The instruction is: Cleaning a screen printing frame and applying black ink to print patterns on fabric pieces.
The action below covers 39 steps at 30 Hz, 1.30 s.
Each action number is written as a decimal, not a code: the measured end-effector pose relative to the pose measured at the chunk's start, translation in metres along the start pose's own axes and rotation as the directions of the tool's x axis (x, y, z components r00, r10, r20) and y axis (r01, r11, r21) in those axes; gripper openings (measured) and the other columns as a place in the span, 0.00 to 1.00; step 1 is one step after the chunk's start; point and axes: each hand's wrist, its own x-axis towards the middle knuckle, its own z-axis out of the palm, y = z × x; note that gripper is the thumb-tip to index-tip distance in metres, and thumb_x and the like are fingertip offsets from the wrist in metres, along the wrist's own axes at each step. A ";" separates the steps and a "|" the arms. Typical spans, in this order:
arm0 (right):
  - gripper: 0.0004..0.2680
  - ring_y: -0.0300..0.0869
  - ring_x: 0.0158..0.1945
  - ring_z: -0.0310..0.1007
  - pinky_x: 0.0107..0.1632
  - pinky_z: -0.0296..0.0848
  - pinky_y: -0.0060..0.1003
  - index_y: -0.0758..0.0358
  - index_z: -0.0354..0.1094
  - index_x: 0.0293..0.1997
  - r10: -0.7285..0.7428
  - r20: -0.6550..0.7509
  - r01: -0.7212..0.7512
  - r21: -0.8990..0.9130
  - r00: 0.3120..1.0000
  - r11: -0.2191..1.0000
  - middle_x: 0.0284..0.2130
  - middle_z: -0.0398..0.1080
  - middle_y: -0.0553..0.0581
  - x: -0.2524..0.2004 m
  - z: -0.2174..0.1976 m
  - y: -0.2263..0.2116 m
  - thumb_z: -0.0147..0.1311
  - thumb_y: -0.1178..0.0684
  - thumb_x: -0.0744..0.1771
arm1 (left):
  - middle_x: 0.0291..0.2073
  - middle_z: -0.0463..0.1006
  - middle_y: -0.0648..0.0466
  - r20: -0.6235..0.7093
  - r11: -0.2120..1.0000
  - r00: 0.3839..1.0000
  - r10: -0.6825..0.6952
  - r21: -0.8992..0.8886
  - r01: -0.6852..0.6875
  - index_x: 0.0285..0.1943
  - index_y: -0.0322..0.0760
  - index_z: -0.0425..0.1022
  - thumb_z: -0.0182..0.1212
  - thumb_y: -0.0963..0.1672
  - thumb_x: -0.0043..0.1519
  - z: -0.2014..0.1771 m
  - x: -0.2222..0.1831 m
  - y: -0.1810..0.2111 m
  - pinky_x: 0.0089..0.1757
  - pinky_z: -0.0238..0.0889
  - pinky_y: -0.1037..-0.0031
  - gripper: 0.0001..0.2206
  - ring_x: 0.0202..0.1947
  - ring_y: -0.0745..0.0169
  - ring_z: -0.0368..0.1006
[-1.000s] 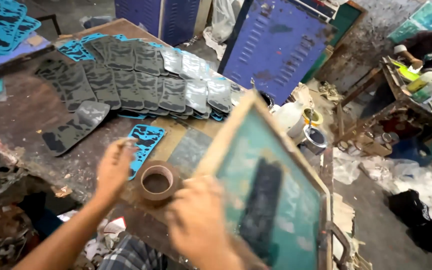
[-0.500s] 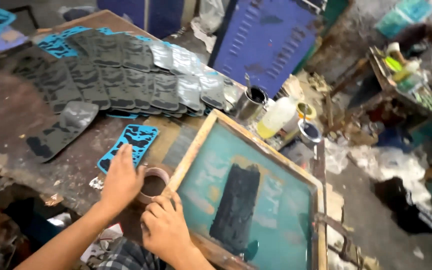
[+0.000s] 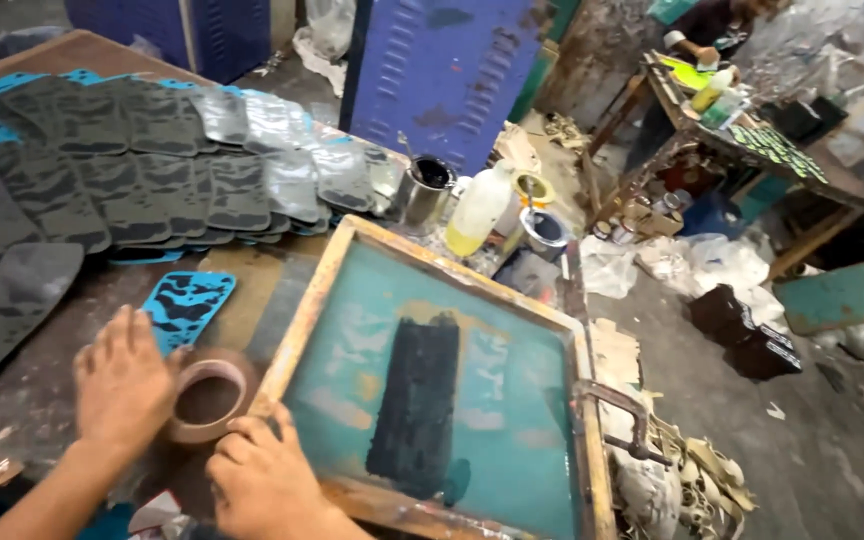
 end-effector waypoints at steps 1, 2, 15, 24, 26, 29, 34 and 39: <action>0.07 0.48 0.64 0.68 0.75 0.52 0.65 0.58 0.72 0.39 0.000 0.004 0.000 -0.004 1.000 1.000 0.42 0.71 0.52 -0.001 0.002 0.001 0.60 0.53 0.61 | 0.73 0.64 0.42 0.001 0.999 1.000 0.007 0.050 -0.007 0.74 0.30 0.62 0.56 0.54 0.62 -0.002 0.000 -0.003 0.65 0.56 0.50 0.34 0.71 0.44 0.62; 0.07 0.48 0.64 0.68 0.75 0.52 0.65 0.58 0.72 0.39 0.002 -0.001 -0.002 -0.012 1.000 1.000 0.42 0.71 0.52 -0.007 0.014 0.005 0.60 0.53 0.61 | 0.73 0.64 0.42 -0.005 0.999 1.000 0.014 0.045 -0.013 0.74 0.30 0.62 0.56 0.54 0.62 -0.001 0.000 -0.008 0.65 0.56 0.50 0.34 0.71 0.44 0.62; 0.05 0.40 0.58 0.68 0.71 0.60 0.51 0.48 0.71 0.37 0.020 -0.047 -0.027 -0.156 0.999 0.987 0.41 0.67 0.50 -0.075 0.197 0.081 0.53 0.46 0.69 | 0.63 0.71 0.32 -0.353 0.911 0.896 0.268 -0.211 -0.355 0.67 0.21 0.65 0.61 0.49 0.62 -0.051 0.027 0.092 0.61 0.63 0.53 0.29 0.62 0.32 0.68; 0.12 0.44 0.56 0.75 0.66 0.70 0.44 0.50 0.74 0.47 0.664 -0.210 -0.694 -0.130 0.717 0.708 0.44 0.76 0.55 -0.409 0.013 0.287 0.53 0.39 0.66 | 0.58 0.71 0.32 -0.009 0.543 0.756 0.655 -0.690 -0.478 0.60 0.26 0.68 0.65 0.51 0.58 0.030 0.021 0.394 0.56 0.62 0.52 0.28 0.58 0.31 0.68; 0.14 0.45 0.56 0.77 0.65 0.72 0.42 0.50 0.75 0.49 0.744 -0.256 -0.784 -0.117 0.617 0.610 0.45 0.78 0.56 -0.498 -0.090 0.332 0.53 0.38 0.65 | 0.60 0.67 0.29 -0.077 0.452 0.666 0.742 -0.677 -0.581 0.59 0.24 0.67 0.65 0.53 0.59 0.070 0.005 0.463 0.56 0.61 0.50 0.30 0.58 0.29 0.66; 0.18 0.46 0.55 0.79 0.63 0.76 0.40 0.51 0.76 0.52 0.838 -0.306 -0.889 -0.070 0.451 0.453 0.46 0.81 0.58 -0.602 -0.172 0.377 0.53 0.35 0.64 | 0.66 0.63 0.30 0.158 0.471 0.522 0.838 -0.691 -0.548 0.59 0.27 0.68 0.62 0.54 0.61 0.095 -0.014 0.544 0.58 0.60 0.51 0.28 0.61 0.32 0.63; 0.28 0.62 0.57 0.72 0.58 0.69 0.50 0.62 0.70 0.57 0.736 -0.599 -0.932 -0.340 0.315 0.122 0.52 0.73 0.71 -0.613 -0.207 0.547 0.52 0.30 0.59 | 0.58 0.69 0.34 -0.067 0.240 0.442 0.895 -0.762 -0.602 0.60 0.24 0.68 0.68 0.53 0.54 0.123 -0.035 0.622 0.54 0.58 0.51 0.32 0.58 0.36 0.65; 0.28 0.64 0.55 0.74 0.62 0.68 0.55 0.64 0.71 0.56 0.937 -0.248 -0.963 -0.053 -0.245 -0.266 0.46 0.75 0.73 -0.490 -0.224 0.540 0.43 0.26 0.65 | 0.48 0.74 0.38 0.033 0.294 0.381 0.924 -0.697 -0.654 0.49 0.25 0.73 0.70 0.51 0.49 0.119 -0.029 0.640 0.57 0.57 0.56 0.27 0.53 0.41 0.68</action>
